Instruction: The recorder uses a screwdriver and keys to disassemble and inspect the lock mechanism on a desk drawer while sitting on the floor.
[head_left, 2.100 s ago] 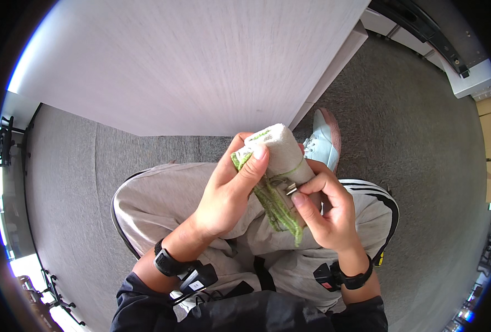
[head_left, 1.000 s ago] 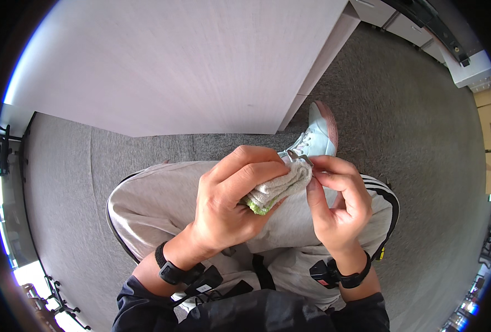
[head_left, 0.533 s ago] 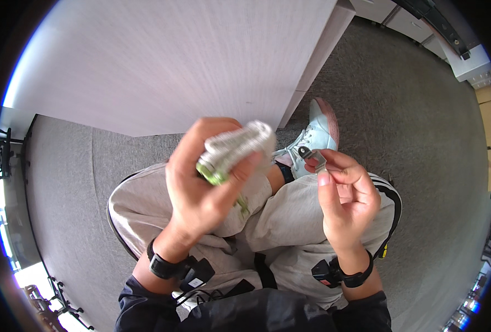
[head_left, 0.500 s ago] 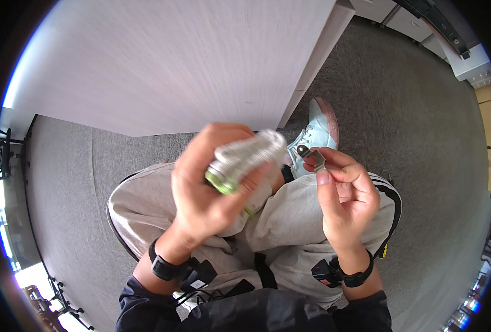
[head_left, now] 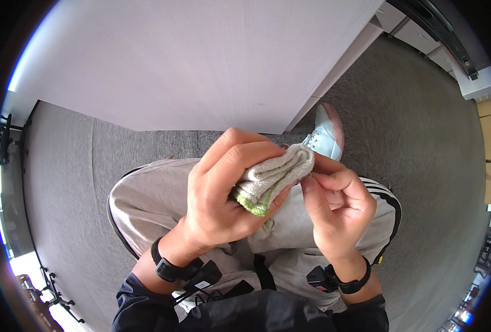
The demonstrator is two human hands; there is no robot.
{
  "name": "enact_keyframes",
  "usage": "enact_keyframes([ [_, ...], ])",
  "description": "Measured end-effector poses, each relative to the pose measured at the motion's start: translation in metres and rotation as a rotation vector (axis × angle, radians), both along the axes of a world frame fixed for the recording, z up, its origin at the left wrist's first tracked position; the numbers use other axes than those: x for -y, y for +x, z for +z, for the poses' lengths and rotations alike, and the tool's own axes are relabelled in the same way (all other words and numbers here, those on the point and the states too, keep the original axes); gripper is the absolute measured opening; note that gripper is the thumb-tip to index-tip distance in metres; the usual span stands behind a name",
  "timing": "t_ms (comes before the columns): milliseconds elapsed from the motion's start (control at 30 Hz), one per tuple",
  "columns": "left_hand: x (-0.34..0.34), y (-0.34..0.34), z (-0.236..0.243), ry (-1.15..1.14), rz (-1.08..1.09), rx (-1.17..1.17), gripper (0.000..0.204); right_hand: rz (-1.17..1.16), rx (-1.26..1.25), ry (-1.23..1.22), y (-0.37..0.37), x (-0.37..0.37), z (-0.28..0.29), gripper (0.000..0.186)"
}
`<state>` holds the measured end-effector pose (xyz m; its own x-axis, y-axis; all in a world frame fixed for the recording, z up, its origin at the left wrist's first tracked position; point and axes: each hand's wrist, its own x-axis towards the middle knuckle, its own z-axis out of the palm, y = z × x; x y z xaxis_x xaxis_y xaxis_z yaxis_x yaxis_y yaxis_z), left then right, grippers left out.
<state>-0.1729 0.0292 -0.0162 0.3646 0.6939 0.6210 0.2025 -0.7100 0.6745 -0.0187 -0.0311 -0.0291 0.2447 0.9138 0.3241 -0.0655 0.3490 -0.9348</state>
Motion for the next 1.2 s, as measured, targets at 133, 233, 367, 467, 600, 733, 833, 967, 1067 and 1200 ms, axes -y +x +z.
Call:
enact_keyframes([
  [133, 0.001, 0.001, 0.002, -0.006, 0.052, -0.007, 0.036, -0.044, 0.198, 0.072, -0.004, -0.004, -0.002, 0.010],
  [233, 0.003, 0.001, 0.005, -0.009, 0.032, -0.038, 0.035, -0.076, 0.144, 0.078, -0.006, -0.003, -0.005, 0.011],
  [367, 0.002, 0.004, 0.003, 0.080, 0.021, -0.078, 0.037, -0.095, 0.160, 0.094, -0.004, -0.001, -0.008, 0.011],
  [467, 0.004, 0.005, 0.003, 0.050, 0.003, -0.071, 0.046, -0.109, 0.096, 0.066, -0.005, 0.001, -0.006, 0.011],
  [600, 0.007, 0.004, -0.004, 0.009, -0.058, -0.161, 0.038, -0.140, 0.068, 0.150, -0.001, -0.001, -0.005, 0.010],
  [733, 0.008, 0.009, -0.019, -0.042, -0.063, -0.274, 0.035, -0.128, 0.357, 0.289, 0.010, 0.000, 0.006, 0.016],
  [833, 0.010, 0.008, 0.002, 0.004, 0.037, -0.061, 0.033, -0.229, 0.323, 0.232, 0.010, -0.002, -0.005, 0.016],
  [967, 0.010, 0.008, 0.008, 0.062, 0.022, -0.040, 0.035, -0.105, 0.357, 0.256, 0.014, -0.003, -0.010, 0.019],
  [1067, 0.011, 0.010, 0.005, 0.044, 0.004, -0.080, 0.036, -0.098, 0.277, 0.188, 0.006, 0.003, -0.008, 0.019],
  [1200, 0.012, 0.016, 0.002, 0.075, -0.012, -0.085, 0.039, -0.137, 0.184, 0.170, 0.005, 0.005, -0.012, 0.016],
])
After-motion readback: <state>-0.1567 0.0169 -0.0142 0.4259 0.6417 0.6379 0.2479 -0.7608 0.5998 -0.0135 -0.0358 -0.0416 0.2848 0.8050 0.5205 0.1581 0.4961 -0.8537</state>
